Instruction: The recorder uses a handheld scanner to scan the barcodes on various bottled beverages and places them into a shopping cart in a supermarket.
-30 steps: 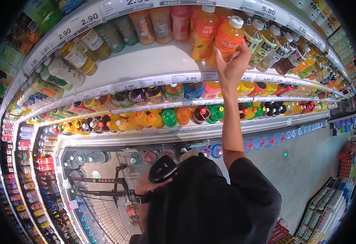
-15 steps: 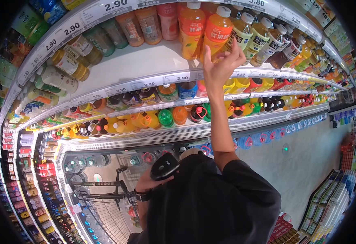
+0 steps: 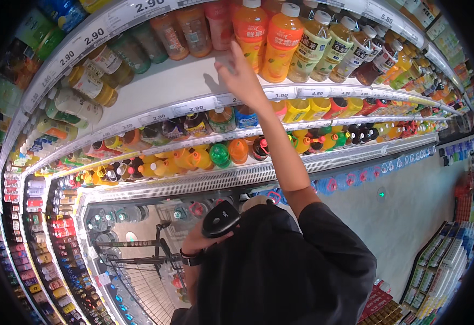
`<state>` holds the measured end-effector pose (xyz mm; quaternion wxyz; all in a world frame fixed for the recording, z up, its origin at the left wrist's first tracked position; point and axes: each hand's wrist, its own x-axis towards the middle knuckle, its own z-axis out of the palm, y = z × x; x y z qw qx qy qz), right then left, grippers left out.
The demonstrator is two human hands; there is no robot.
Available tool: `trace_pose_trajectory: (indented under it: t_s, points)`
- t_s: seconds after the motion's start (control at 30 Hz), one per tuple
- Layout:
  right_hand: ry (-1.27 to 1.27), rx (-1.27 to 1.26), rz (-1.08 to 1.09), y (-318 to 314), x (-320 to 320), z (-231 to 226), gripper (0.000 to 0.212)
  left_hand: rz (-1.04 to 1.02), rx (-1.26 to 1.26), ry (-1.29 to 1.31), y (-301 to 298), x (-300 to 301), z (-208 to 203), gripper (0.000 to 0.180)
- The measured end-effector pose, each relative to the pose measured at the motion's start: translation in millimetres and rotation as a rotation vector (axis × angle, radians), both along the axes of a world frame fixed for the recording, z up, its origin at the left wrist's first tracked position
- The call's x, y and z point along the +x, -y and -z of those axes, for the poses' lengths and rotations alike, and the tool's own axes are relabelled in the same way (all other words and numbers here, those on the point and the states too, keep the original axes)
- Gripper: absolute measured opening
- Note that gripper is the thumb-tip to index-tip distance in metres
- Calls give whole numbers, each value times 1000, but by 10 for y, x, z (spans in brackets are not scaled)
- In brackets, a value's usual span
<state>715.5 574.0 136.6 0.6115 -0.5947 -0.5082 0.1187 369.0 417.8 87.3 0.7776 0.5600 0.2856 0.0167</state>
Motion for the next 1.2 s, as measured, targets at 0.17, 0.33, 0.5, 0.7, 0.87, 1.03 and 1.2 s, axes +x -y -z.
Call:
trace_pose_trajectory:
  t_s: [0.17,0.33,0.5,0.7,0.87,1.03,1.2]
  points:
    - [18,60,33,-168,-100,-85,79,-61,19,18,110,-70,-17,41]
    - [-345,17,-80,-377,43,-64,69,-43,8,27,164,-70,-16,34]
    - [-303,143,34,-362,-49,48,61,-110,7,26,209,-41,-107,34]
    - [-458,-4,-440,619,-690,-119,38,-191,-181,-82,355,-193,-42,41]
    - [-937,-259,-697,1396,-1336,959,26,-121,-73,-92,393,-174,-162,56]
    - [-599,-598,-700,2082,-1633,2109,27,-117,-131,-75,701,-456,-120,41]
    - [713,-930,-856,2316,-1647,1998,40,-343,-46,9,1260,-910,-160,34]
